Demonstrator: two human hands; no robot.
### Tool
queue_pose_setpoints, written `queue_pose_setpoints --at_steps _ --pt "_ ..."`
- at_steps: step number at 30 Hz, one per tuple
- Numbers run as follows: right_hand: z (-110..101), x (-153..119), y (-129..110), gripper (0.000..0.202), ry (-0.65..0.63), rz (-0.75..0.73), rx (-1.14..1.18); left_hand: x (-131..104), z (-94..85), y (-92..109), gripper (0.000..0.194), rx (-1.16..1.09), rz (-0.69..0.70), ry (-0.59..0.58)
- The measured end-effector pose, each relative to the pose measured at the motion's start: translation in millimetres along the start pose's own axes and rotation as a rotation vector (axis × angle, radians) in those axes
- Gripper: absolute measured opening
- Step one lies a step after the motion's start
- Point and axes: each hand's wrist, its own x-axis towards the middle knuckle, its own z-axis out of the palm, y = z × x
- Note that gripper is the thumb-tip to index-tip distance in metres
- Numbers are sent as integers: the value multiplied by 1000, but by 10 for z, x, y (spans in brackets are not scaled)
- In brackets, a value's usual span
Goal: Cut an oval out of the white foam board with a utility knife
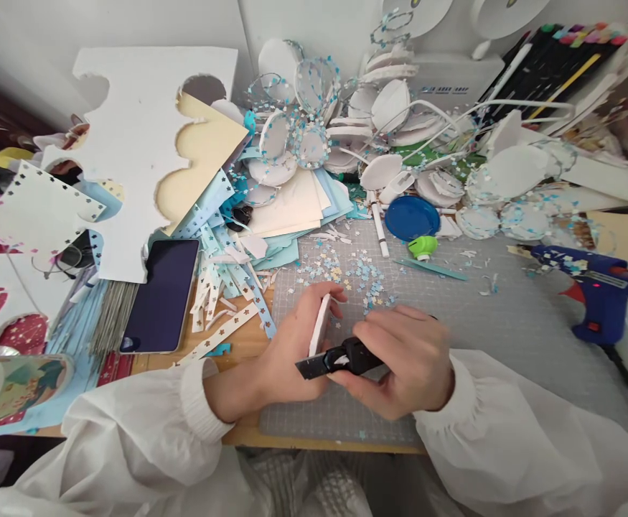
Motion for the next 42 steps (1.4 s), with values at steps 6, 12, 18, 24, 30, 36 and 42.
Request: queue_pose_setpoints --at_steps 6,12,18,24,30,36,42 --pt "13 14 -24 40 -1 5 -8 -11 11 21 57 61 -30 -36" --pt "13 28 -38 41 -11 3 -20 -28 20 6 54 74 -27 -12" --pt "10 16 -10 40 -15 17 -23 -27 12 4 50 70 45 21" --pt "0 -4 56 37 5 54 -19 -17 -8 59 42 52 77 1" --pt "4 14 -6 39 -12 39 11 -27 13 11 47 48 94 11" --pt "12 30 -31 41 -11 43 3 -40 22 -29 49 64 85 19" --pt "11 16 -3 39 -21 62 22 -37 14 -15 52 35 113 13"
